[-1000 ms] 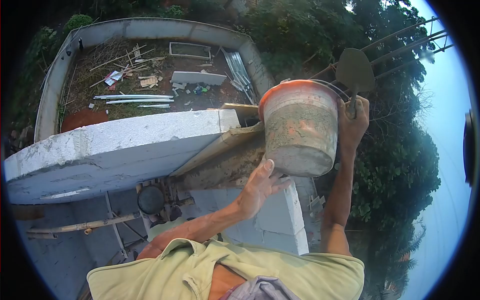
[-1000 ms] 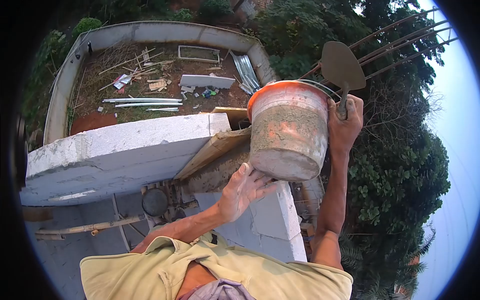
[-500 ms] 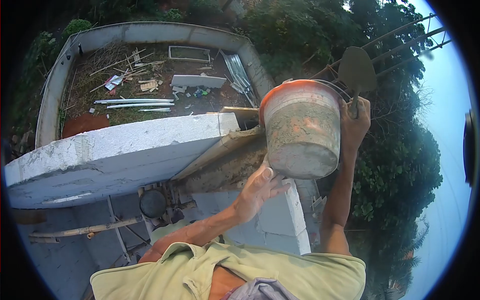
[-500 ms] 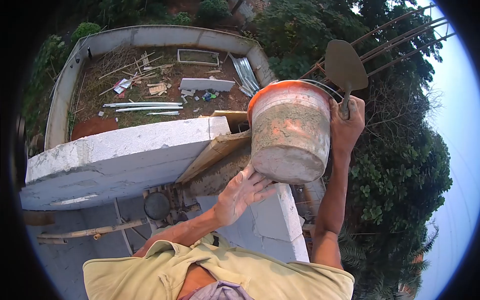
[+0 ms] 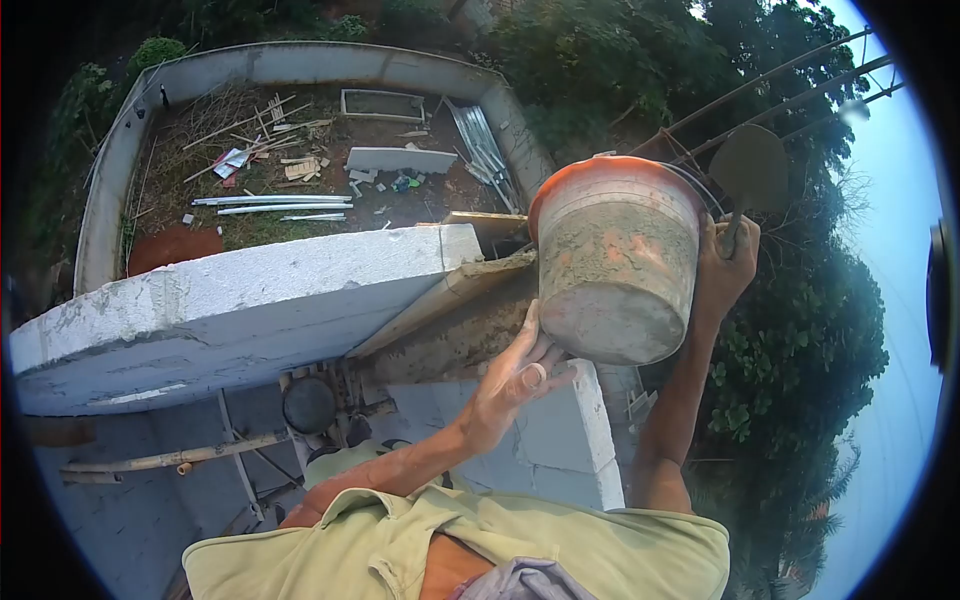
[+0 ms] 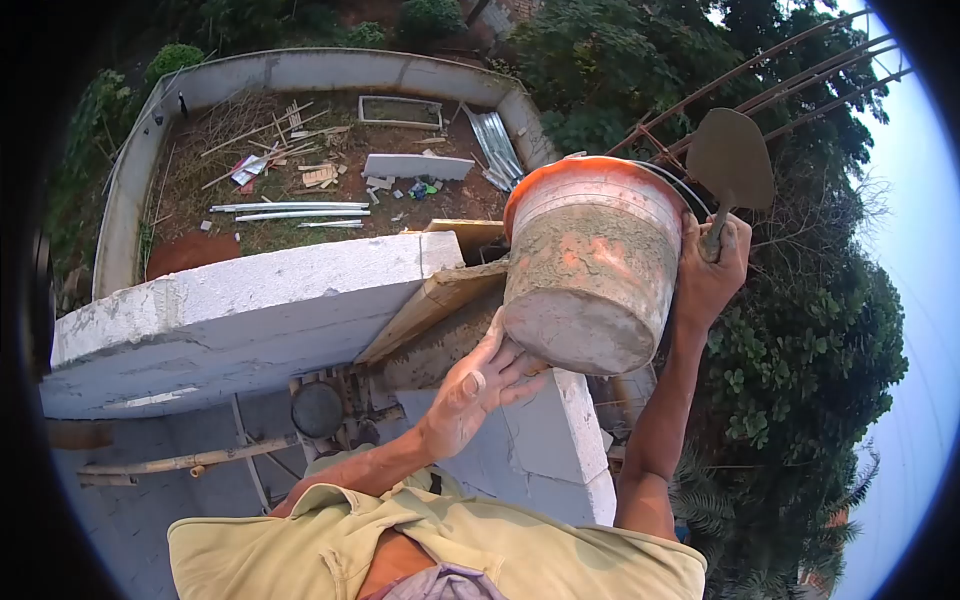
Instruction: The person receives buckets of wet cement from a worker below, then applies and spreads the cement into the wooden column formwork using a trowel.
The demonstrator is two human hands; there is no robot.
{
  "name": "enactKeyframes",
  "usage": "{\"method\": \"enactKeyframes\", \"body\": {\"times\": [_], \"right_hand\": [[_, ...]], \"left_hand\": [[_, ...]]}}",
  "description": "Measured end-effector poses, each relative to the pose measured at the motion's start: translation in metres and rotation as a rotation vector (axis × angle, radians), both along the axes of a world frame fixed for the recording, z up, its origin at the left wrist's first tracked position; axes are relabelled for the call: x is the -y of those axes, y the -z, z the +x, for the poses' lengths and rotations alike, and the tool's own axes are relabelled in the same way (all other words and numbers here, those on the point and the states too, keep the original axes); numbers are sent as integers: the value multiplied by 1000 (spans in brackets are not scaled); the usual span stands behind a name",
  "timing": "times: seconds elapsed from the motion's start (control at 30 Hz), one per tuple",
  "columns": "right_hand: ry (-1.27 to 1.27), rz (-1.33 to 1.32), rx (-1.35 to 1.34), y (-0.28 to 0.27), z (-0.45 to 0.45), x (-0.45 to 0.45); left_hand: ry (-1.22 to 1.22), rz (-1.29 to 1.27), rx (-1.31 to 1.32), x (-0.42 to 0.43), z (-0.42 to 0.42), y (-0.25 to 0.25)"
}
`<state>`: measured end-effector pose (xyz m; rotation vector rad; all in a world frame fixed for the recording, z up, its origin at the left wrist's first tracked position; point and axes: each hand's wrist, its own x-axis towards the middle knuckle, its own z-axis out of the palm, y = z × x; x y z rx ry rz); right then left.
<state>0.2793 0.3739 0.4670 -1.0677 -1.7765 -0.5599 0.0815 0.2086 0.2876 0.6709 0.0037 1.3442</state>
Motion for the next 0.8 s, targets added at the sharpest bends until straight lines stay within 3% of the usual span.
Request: {"method": "enactKeyframes", "body": {"times": [0.1, 0.2, 0.23, 0.3, 0.37, 0.43, 0.53, 0.63, 0.67, 0.7, 0.8], "right_hand": [[-61, 48, 134, -2, -6, -8], [-68, 4, -238, -8, -17, 16], [-34, 5, 39, -4, -5, 0], [-55, -8, 66, 4, -2, -4], [-52, 120, -6, -6, -10, 10], [-47, 23, -227, -11, -13, 16], [-46, -49, 103, 1, 4, -7], [-124, 60, -135, 0, -8, 9], [-74, 103, -98, -5, -7, 14], [-81, 40, -192, -3, -3, 11], [-98, -66, 66, 9, 7, -12]], "left_hand": [[7, 3, 12, 4, 2, 1], [-24, 6, -21, 1, 2, 1], [-55, 49, -65, 2, 0, -3], [-52, 30, -29, 8, 2, 0], [-68, 3, 7, 1, 1, -3], [-138, 65, -91, 10, -1, -8], [-73, 26, -9, -3, -2, -5], [-106, 35, -58, 9, -4, -10], [-114, 20, -69, 13, -4, -11], [-147, 36, -130, 13, -5, -14], [-137, -15, -175, 12, -1, -14]]}}
